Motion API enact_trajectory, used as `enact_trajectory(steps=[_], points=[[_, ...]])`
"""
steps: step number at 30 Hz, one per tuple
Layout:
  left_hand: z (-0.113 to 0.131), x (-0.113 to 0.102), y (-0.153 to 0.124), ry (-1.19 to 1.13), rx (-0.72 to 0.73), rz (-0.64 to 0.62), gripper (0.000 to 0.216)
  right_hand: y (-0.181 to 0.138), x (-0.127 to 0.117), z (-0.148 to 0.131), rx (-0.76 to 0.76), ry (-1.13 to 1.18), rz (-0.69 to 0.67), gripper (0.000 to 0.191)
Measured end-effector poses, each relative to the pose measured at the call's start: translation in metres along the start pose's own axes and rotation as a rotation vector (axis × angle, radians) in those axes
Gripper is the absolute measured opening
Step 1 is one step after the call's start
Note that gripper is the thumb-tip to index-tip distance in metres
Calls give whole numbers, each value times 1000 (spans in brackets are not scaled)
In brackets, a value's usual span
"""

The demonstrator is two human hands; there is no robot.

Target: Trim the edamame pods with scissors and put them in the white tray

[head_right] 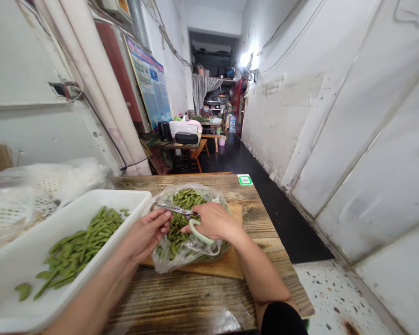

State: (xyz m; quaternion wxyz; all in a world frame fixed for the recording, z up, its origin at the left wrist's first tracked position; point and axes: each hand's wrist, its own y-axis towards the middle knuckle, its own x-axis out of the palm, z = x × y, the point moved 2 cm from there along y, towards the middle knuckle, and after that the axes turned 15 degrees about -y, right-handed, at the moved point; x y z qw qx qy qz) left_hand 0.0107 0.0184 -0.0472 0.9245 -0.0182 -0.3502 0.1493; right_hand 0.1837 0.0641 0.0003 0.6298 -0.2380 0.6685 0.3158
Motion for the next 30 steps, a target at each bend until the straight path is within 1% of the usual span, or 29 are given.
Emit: enact_trajectory(steps=[2, 4, 5, 7, 9, 12, 16, 20, 26, 30], points=[[-2, -1, 0, -29, -48, 23, 43, 0, 0, 0, -1, -30, -10, 47], [-4, -3, 1, -23, -62, 45, 44, 0, 0, 1, 1, -51, -30, 46], [-4, -4, 2, -11, -44, 60, 44, 0, -1, 2, 9, -56, -42, 45], [-3, -6, 3, 25, 35, 99, 44, 0, -2, 5, 47, -57, -44, 46], [-2, -8, 3, 65, 106, 127, 44, -1, -4, 8, 89, -42, -10, 48], [-1, -7, 2, 99, 104, 86, 44, -1, -7, 7, 78, 12, 52, 48], [-1, -8, -1, 129, 131, 46, 42, -3, -7, 4, 51, 37, 80, 51], [-4, -12, 0, 193, 144, 22, 40, -3, -5, 1, 30, 6, 75, 50], [-6, -21, 3, 365, 226, -63, 31, -2, -4, -4, -16, -22, 37, 47], [-3, -21, 0, 461, 285, -58, 29, -2, -5, -6, -32, -19, 45, 47]])
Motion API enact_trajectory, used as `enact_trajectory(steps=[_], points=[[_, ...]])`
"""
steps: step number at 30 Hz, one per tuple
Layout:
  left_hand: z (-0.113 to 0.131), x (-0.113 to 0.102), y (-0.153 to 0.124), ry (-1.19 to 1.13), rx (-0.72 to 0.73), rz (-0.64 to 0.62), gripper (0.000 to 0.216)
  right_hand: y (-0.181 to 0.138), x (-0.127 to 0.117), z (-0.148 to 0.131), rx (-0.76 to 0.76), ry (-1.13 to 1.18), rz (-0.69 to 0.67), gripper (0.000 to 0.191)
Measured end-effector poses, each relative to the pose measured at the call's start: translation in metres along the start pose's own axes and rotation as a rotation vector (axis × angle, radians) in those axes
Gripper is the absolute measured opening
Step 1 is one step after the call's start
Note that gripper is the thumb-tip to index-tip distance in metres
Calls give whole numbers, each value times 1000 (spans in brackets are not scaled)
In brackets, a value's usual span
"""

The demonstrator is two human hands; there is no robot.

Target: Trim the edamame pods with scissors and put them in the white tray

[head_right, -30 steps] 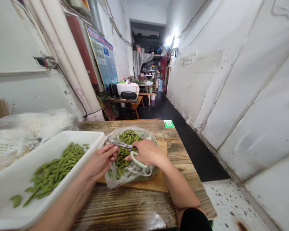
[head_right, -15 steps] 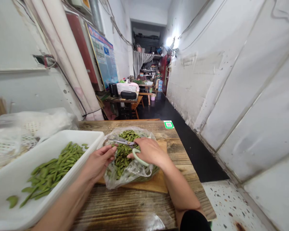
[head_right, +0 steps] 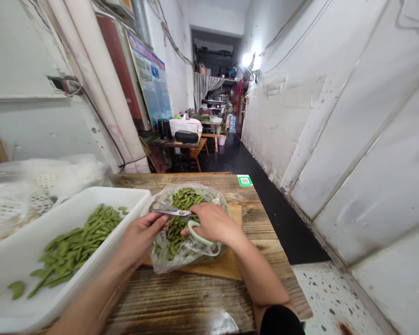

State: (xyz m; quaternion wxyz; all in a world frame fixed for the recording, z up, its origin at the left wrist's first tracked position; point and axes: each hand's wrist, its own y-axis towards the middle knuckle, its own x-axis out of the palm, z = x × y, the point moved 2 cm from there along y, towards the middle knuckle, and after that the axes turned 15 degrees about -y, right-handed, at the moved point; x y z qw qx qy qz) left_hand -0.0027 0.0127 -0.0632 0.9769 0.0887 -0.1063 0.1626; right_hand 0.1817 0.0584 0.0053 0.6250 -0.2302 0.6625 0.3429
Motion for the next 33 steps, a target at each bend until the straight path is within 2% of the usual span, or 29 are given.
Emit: enact_trajectory(steps=[6, 11, 17, 20, 23, 26, 29, 30, 31, 33], points=[[3, 2, -2, 84, 22, -33, 29, -1, 3, 2, -55, 73, -74, 50], [6, 0, -4, 155, 49, -9, 25, -1, 1, 2, -29, 55, -44, 53], [2, 6, -5, 76, -32, -30, 30, -1, 0, 3, 29, 11, -59, 44], [6, 1, -4, 97, -57, 14, 37, -2, 0, 7, 42, 9, -49, 42], [24, -20, -2, 367, 100, 149, 32, -3, 0, 15, 123, 2, -33, 43], [49, -43, 0, 848, 320, 311, 35, -2, -1, 24, 217, -48, -7, 44], [59, -46, 0, 1190, 390, 442, 47, -1, -2, 27, 242, -93, 8, 44], [57, -41, 1, 1227, 391, 415, 46, -1, -2, 27, 243, -101, 7, 44], [51, -32, 2, 1229, 382, 327, 44, -1, -2, 26, 242, -106, 6, 44], [33, -9, 4, 1163, 322, 37, 34, -1, -3, 24, 238, -107, 2, 43]])
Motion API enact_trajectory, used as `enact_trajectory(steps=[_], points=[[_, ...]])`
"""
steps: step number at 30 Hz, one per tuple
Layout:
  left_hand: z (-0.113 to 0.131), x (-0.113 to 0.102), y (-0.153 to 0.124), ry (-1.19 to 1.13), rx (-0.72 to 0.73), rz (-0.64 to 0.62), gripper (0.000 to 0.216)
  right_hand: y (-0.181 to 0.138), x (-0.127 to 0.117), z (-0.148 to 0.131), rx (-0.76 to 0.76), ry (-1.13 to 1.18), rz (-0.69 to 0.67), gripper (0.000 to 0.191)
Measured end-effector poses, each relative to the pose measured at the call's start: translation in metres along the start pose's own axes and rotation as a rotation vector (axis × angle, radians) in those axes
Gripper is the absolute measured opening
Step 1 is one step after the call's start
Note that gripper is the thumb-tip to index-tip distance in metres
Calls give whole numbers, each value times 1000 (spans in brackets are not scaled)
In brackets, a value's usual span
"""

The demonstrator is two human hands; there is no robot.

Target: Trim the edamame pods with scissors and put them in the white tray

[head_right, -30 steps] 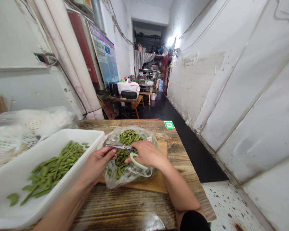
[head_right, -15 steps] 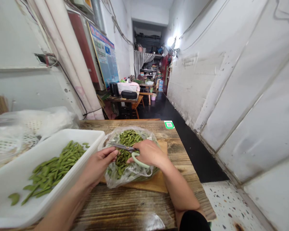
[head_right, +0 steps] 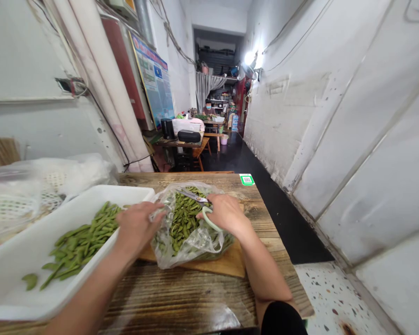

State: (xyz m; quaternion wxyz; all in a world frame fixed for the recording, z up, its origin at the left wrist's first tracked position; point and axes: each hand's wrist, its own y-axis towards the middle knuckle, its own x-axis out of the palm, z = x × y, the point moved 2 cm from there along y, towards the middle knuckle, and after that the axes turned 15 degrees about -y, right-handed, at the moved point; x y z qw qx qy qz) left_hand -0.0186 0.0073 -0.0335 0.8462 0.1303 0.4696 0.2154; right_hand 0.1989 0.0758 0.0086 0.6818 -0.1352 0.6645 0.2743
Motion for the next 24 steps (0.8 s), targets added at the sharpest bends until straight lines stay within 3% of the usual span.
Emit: enact_trajectory(steps=[2, 3, 8, 15, 19, 24], points=[[13, 30, -2, -73, 38, -237, 31, -1, -1, -1, -7, 1, -4, 41], [19, 42, -3, -61, 27, -291, 31, -2, -2, -2, -12, 1, -7, 39], [31, 73, -5, -6, -49, -315, 27, -3, -4, -1, -25, 11, 1, 34], [32, 66, -5, -178, -14, -255, 15, -3, -4, -2, -25, -9, 17, 36], [20, 56, -3, -663, -188, -106, 13, -5, -5, -1, -53, 23, 26, 43], [12, 44, -4, -1233, -470, 20, 37, -5, -1, -3, -104, 82, -2, 54]])
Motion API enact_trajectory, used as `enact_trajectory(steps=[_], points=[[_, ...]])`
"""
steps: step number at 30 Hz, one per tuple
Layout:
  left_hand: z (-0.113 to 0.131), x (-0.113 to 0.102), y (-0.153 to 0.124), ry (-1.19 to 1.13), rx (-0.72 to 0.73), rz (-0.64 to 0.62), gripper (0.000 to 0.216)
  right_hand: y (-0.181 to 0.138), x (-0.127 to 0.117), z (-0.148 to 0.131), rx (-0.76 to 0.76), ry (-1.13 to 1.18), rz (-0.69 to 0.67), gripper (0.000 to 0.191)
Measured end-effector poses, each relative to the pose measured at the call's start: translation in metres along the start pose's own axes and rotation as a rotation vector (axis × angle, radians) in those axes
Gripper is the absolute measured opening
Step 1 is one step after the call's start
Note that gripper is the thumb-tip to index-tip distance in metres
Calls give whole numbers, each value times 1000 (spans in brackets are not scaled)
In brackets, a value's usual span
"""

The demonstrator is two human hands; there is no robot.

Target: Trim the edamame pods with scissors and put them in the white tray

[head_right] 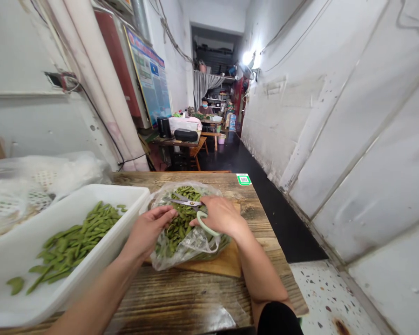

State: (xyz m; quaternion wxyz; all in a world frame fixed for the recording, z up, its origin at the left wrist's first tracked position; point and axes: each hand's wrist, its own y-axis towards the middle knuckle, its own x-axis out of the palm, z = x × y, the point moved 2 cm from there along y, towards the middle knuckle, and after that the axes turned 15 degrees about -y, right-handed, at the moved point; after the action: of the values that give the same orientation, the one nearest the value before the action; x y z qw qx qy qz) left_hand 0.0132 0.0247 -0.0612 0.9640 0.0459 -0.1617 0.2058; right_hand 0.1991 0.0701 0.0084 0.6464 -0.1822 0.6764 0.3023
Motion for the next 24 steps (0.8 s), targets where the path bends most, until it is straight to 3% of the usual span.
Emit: enact_trajectory(steps=[8, 10, 13, 17, 21, 24], points=[[7, -4, -2, -126, -14, -25, 37, 1, 1, -12, -65, 106, -29, 51], [5, -6, -1, -11, -26, -76, 34, 1, 0, -8, -58, 104, -51, 50], [3, -7, -5, 331, -8, -251, 26, -1, -3, 3, 16, 72, -35, 49], [5, 2, -9, 845, 164, -461, 40, -4, -10, 17, 111, 34, 37, 40], [5, 18, 3, 1021, 381, -466, 38, -7, -13, 15, 88, 36, 59, 40], [-5, 33, 18, 1050, 396, -479, 29, -8, -13, 12, 75, 43, 75, 39]])
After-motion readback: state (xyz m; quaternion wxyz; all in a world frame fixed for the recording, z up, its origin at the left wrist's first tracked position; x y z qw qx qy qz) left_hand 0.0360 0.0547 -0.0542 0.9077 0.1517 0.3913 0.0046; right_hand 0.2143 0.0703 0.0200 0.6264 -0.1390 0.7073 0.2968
